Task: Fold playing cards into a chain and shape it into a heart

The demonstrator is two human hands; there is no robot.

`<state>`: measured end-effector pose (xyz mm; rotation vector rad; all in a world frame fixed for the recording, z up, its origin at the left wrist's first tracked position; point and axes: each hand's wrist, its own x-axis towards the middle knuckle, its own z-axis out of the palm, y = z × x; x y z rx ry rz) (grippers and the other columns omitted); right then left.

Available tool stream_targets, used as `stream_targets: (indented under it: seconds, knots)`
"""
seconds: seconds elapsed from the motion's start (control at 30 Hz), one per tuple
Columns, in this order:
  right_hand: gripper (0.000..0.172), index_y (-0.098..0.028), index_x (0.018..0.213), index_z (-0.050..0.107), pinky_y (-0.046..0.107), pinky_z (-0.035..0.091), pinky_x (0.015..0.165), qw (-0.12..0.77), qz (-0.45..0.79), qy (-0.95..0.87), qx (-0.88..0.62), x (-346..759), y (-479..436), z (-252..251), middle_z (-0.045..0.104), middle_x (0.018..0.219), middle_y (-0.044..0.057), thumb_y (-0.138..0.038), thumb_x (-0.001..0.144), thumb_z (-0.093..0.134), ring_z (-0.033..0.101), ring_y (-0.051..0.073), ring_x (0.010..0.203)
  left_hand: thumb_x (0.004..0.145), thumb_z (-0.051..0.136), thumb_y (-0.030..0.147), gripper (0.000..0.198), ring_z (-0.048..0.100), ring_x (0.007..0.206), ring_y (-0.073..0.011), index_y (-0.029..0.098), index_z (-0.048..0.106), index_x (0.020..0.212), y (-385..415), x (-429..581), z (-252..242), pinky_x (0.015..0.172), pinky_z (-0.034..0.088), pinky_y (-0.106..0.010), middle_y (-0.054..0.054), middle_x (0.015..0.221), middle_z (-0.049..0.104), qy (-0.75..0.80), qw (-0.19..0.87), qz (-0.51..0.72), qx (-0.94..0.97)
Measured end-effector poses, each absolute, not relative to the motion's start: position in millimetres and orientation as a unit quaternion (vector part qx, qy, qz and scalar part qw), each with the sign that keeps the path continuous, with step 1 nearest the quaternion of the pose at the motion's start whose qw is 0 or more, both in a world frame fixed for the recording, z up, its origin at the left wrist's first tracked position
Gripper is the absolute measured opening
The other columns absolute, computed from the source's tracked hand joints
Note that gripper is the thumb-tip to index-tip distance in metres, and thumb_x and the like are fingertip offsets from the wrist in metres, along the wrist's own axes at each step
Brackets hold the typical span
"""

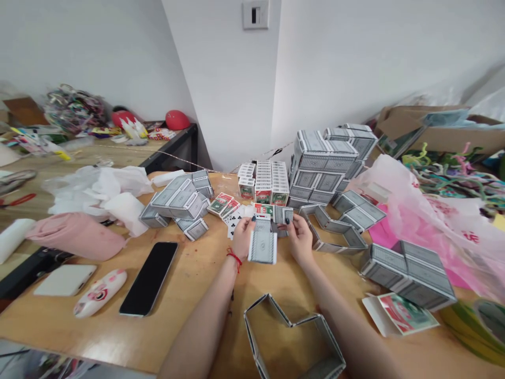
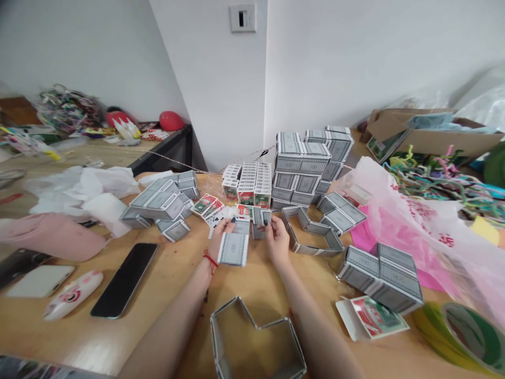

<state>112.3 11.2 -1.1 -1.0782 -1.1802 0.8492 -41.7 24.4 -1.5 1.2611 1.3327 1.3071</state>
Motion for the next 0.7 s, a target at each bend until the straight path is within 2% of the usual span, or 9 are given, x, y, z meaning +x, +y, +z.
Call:
stream_targets:
  seconds: [0.07, 0.2, 0.33, 0.53, 0.6, 0.7]
  knots:
    - [0.027, -0.019, 0.099, 0.045, 0.034, 0.050, 0.066, 0.617, 0.372, -0.515, -0.465, 112.2, 10.4, -1.4, 0.059, 0.086, 0.007, -0.038, 0.079, 0.043, 0.060, 0.017, 0.068, 0.075, 0.045, 0.032, 0.018, 0.049, 0.053, -0.0086, 0.014, 0.051, 0.076, 24.9, -42.9, -3.4, 0.049, 0.039, -0.019, 0.001, 0.061, 0.053, 0.526, 0.448, 0.521, 0.501]
    - [0.026, -0.020, 0.098, 0.048, 0.034, 0.051, 0.064, 0.631, 0.358, -0.507, -0.465, 113.6, 11.2, -3.5, 0.058, 0.082, 0.005, -0.036, 0.079, 0.044, 0.059, 0.016, 0.065, 0.074, 0.048, 0.029, 0.017, 0.050, 0.055, -0.0094, 0.013, 0.052, 0.080, 25.9, -42.5, -4.9, 0.049, 0.039, -0.019, 0.000, 0.063, 0.055, 0.540, 0.418, 0.524, 0.508]
    - [0.028, -0.019, 0.101, 0.050, 0.033, 0.050, 0.061, 0.620, 0.352, -0.512, -0.479, 114.7, 12.3, -6.0, 0.059, 0.077, 0.004, -0.035, 0.079, 0.044, 0.058, 0.015, 0.059, 0.073, 0.048, 0.022, 0.023, 0.048, 0.050, -0.0080, 0.014, 0.051, 0.094, 25.4, -41.1, -2.5, 0.046, 0.037, -0.017, 0.001, 0.062, 0.055, 0.527, 0.432, 0.519, 0.516]
    - [0.034, -0.018, 0.107, 0.051, 0.032, 0.050, 0.059, 0.598, 0.341, -0.521, -0.505, 114.8, 12.5, -8.5, 0.060, 0.069, 0.004, -0.035, 0.079, 0.044, 0.057, 0.016, 0.059, 0.073, 0.046, 0.018, 0.022, 0.039, 0.040, -0.0050, 0.014, 0.051, 0.094, 22.9, -40.1, 0.3, 0.039, 0.028, -0.015, 0.006, 0.049, 0.046, 0.531, 0.413, 0.512, 0.534]
    - [0.035, -0.017, 0.109, 0.050, 0.031, 0.049, 0.058, 0.593, 0.339, -0.525, -0.508, 114.8, 12.4, -8.7, 0.060, 0.069, 0.004, -0.034, 0.079, 0.044, 0.056, 0.015, 0.059, 0.073, 0.046, 0.018, 0.021, 0.040, 0.040, -0.0049, 0.014, 0.052, 0.093, 23.2, -39.7, -0.8, 0.040, 0.030, -0.015, 0.005, 0.050, 0.048, 0.533, 0.403, 0.505, 0.547]
    - [0.036, -0.018, 0.111, 0.051, 0.030, 0.048, 0.057, 0.581, 0.330, -0.537, -0.515, 115.0, 12.1, -9.0, 0.059, 0.068, 0.003, -0.033, 0.078, 0.044, 0.055, 0.014, 0.057, 0.073, 0.047, 0.018, 0.020, 0.050, 0.049, -0.0071, 0.014, 0.054, 0.092, 24.6, -38.6, -4.0, 0.047, 0.038, -0.017, 0.001, 0.061, 0.057, 0.529, 0.392, 0.498, 0.564]
